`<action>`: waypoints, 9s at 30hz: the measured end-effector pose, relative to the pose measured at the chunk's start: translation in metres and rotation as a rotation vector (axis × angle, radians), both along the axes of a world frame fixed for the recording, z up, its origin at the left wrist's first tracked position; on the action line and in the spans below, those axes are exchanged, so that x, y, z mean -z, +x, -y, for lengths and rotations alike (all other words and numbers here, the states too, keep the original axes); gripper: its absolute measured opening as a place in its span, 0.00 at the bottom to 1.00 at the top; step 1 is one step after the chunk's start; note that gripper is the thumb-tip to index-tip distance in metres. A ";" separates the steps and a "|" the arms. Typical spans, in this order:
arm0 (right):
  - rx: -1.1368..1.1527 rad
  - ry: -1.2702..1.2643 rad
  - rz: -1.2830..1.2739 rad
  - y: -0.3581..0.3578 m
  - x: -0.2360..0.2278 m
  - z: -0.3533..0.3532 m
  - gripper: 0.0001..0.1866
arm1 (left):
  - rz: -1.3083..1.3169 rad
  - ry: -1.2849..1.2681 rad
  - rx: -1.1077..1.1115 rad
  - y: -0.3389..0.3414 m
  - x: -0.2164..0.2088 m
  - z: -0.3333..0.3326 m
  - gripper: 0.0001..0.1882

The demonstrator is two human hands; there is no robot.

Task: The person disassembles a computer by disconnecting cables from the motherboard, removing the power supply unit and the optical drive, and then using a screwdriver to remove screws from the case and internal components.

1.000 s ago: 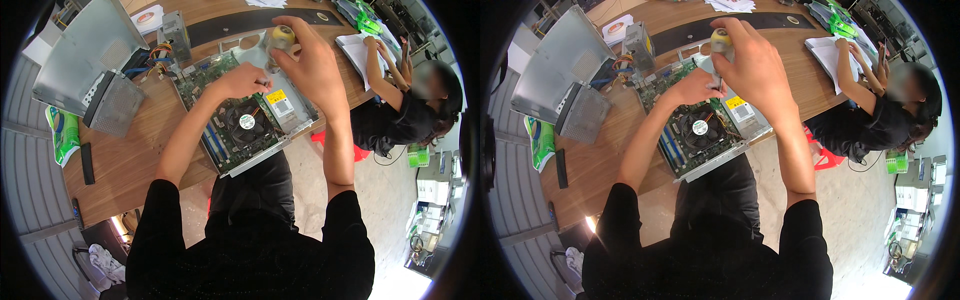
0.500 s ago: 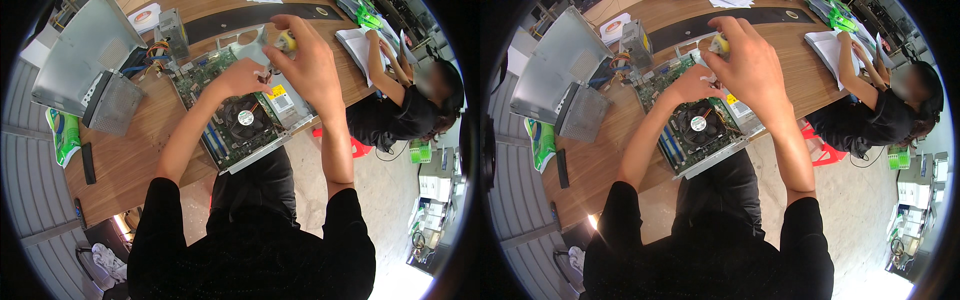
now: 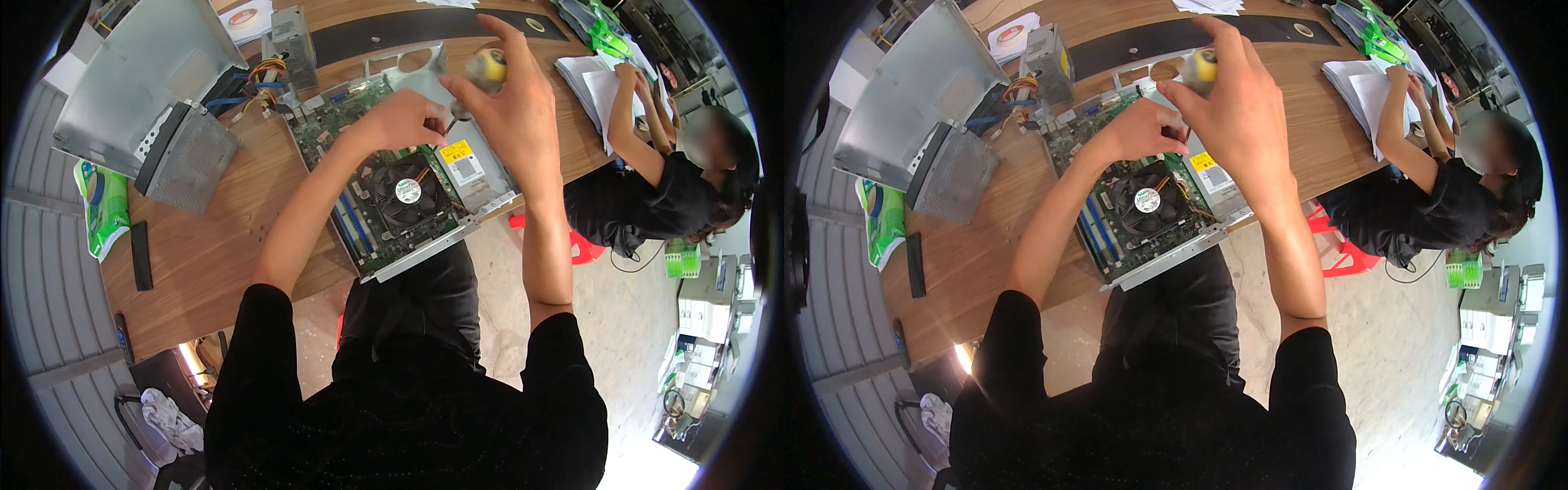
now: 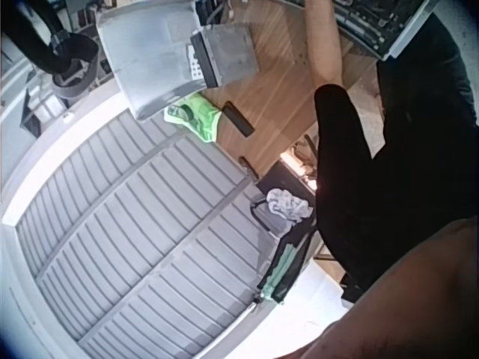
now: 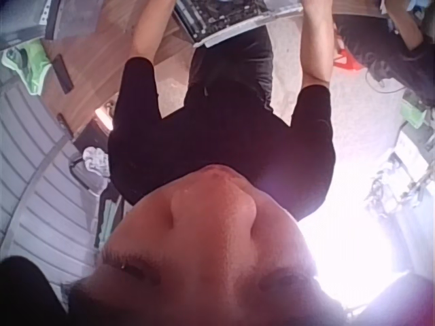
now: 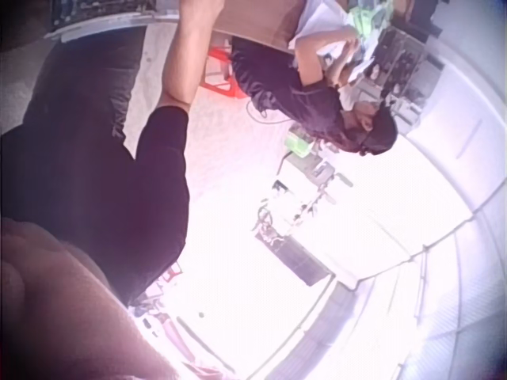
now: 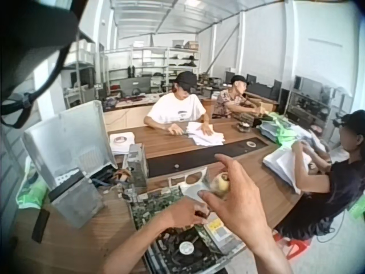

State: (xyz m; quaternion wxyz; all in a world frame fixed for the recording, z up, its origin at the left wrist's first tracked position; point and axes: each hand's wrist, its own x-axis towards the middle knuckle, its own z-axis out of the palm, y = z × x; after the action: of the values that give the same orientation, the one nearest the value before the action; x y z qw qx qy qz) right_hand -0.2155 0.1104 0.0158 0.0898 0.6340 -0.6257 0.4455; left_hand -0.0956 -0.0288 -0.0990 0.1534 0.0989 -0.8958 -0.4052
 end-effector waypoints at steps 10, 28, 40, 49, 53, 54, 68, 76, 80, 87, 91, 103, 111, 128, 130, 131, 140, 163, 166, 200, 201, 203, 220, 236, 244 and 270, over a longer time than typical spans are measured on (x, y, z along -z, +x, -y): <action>0.000 0.017 0.241 0.001 -0.013 -0.011 0.17 | 0.007 -0.082 -0.009 -0.001 0.000 -0.003 0.13; 0.122 -0.347 0.364 -0.046 -0.004 -0.021 0.19 | 0.072 0.044 -0.032 0.005 0.002 0.016 0.15; -0.034 -0.328 0.374 -0.049 0.020 0.019 0.19 | 0.282 -0.137 -0.743 0.166 -0.010 -0.068 0.10; -0.097 -0.343 0.289 -0.030 0.022 0.070 0.16 | 0.381 -0.244 -1.049 0.212 0.033 -0.131 0.08; -0.100 -0.343 0.178 -0.035 0.028 0.094 0.14 | 0.356 -0.302 -1.040 0.212 0.035 -0.131 0.06; -0.107 -0.351 0.132 -0.035 0.031 0.098 0.14 | 0.337 -0.309 -1.033 0.212 0.035 -0.130 0.06; -0.093 -0.241 0.220 -0.028 0.036 0.105 0.12 | 0.174 -0.375 -0.965 0.164 0.001 -0.097 0.05; -0.121 -0.298 0.063 -0.024 0.038 0.121 0.15 | -0.198 -0.199 -0.816 0.049 0.027 0.009 0.12; -0.053 -0.161 0.067 -0.023 0.026 0.128 0.18 | -0.304 -0.206 -0.781 0.005 0.034 0.056 0.15; -0.094 -0.138 -0.100 -0.021 0.023 0.137 0.20 | -0.320 -0.123 -0.665 -0.001 0.050 0.075 0.14; -0.114 -0.208 -0.146 -0.021 0.023 0.136 0.19 | -0.311 -0.236 -0.671 -0.002 0.043 0.076 0.13; -0.121 -0.098 -0.033 -0.010 0.013 0.131 0.17 | -0.319 -0.164 -0.677 -0.002 0.044 0.078 0.10; -0.154 -0.151 -0.105 -0.014 0.014 0.135 0.18 | -0.364 -0.192 -0.684 -0.004 0.046 0.077 0.10; 0.062 0.052 -0.601 -0.012 -0.025 0.168 0.20 | -0.216 -0.211 -0.663 0.000 0.032 0.083 0.12; -0.024 0.044 -0.604 -0.024 -0.032 0.171 0.19 | -0.233 -0.216 -0.674 -0.002 0.031 0.087 0.12; -0.194 0.152 -0.592 -0.028 -0.040 0.170 0.18 | -0.255 -0.243 -0.686 -0.002 0.031 0.087 0.13; -0.160 0.232 -0.659 -0.004 -0.056 0.153 0.20 | -0.358 -0.102 -0.753 -0.006 0.033 0.089 0.10; -0.351 0.518 -0.678 -0.028 -0.067 0.159 0.26 | -0.354 -0.332 -0.827 -0.010 0.036 0.084 0.10; -0.198 0.441 -0.560 0.001 -0.065 0.118 0.26 | -0.390 -0.224 -0.801 -0.014 0.035 0.077 0.09; -0.269 0.285 -0.716 -0.014 -0.051 0.137 0.26 | -0.214 -0.274 -0.847 -0.009 0.025 0.072 0.11; -0.268 0.286 -0.714 -0.007 -0.050 0.134 0.26 | -0.213 -0.274 -0.846 -0.006 0.025 0.073 0.11; -0.045 0.348 -0.594 0.004 -0.049 0.130 0.25 | -0.187 -0.285 -0.844 -0.001 0.023 0.074 0.12; -0.247 0.167 -0.500 -0.002 -0.038 0.113 0.21 | -0.054 -0.341 -0.833 -0.005 0.017 0.066 0.15; -0.215 0.082 -0.382 -0.029 -0.044 0.105 0.17 | -0.335 -0.252 -0.605 0.015 0.026 0.094 0.11; -0.073 0.126 0.130 -0.061 -0.037 0.058 0.11 | -0.088 -0.282 -0.492 0.028 0.020 0.090 0.13; -0.278 0.029 0.733 -0.062 0.034 -0.061 0.17 | 0.288 -0.181 -0.976 0.248 0.036 -0.085 0.13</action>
State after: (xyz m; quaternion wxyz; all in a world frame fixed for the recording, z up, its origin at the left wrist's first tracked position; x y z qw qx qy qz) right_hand -0.2773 0.1714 -0.0184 -0.2097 0.5126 -0.5306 0.6416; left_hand 0.1519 0.0557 -0.1349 0.2076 0.5467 -0.7888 -0.1895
